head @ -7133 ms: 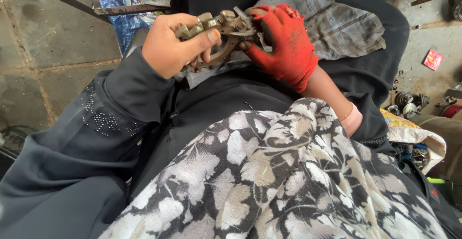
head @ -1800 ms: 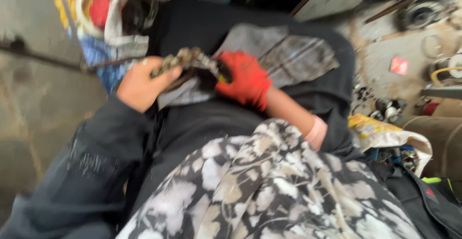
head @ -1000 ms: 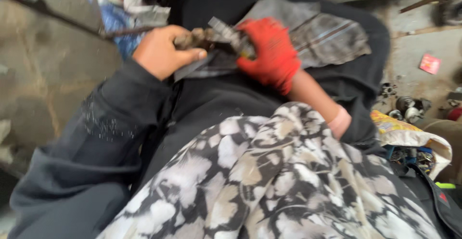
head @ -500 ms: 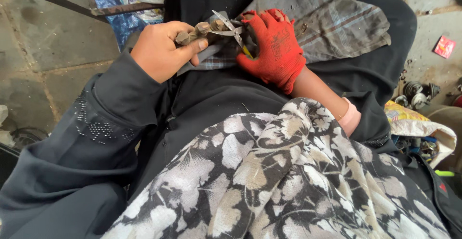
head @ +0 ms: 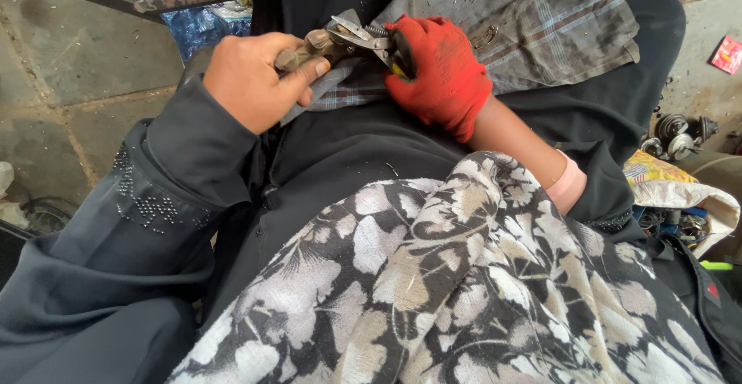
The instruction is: The person is using pliers to remove components from a metal ring. They hold the metal ring by hand and use the tool to pull or cut parts from the object.
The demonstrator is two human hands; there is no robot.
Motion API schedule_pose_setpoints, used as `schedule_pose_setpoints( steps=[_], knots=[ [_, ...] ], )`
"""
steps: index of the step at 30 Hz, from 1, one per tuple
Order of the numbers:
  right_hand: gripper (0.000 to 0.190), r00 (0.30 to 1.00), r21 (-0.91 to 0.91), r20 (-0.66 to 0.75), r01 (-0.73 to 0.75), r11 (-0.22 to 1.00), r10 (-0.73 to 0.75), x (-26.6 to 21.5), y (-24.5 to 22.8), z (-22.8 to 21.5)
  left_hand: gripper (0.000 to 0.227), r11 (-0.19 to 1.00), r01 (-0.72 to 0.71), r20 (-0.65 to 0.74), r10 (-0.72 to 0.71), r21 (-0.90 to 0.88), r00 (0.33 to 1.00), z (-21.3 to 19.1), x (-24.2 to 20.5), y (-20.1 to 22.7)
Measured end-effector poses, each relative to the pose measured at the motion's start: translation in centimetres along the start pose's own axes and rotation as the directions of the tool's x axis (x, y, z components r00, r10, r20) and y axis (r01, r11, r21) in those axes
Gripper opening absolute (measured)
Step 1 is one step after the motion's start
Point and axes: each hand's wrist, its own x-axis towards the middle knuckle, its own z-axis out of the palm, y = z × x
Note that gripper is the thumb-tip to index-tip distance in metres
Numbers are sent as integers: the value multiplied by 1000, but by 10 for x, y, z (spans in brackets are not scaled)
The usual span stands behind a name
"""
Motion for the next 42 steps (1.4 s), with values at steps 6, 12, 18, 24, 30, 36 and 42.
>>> schedule_pose_setpoints(
  steps=[6,12,18,24,30,36,42],
  knots=[
    [60,1000,173,13,14,985,-17,0,6,2,20,1000,24,94,-24,4,995,5,2,6],
    [58,973,0,-163,167,986,-164,2,6,-11,25,998,63,-3,-63,-23,998,0,5,-1],
    [59,961,-190,-165,190,963,-223,4,-9,-9,25,998,37,0,-37,-59,999,-4,9,-6],
    [67,955,-289,-178,179,940,-237,4,-10,-5,24,996,40,46,-36,-78,998,-3,9,-9],
    [62,974,-284,-132,141,948,-184,3,-8,-3,22,1000,-4,45,5,-26,999,-1,10,-7],
    [52,983,-174,-78,151,973,-166,11,1,-10,21,1000,8,50,-7,-23,999,1,16,-11],
    [48,971,-89,-136,187,978,-198,11,-2,-10,19,976,163,85,-152,-145,985,5,24,-3]
  ],
)
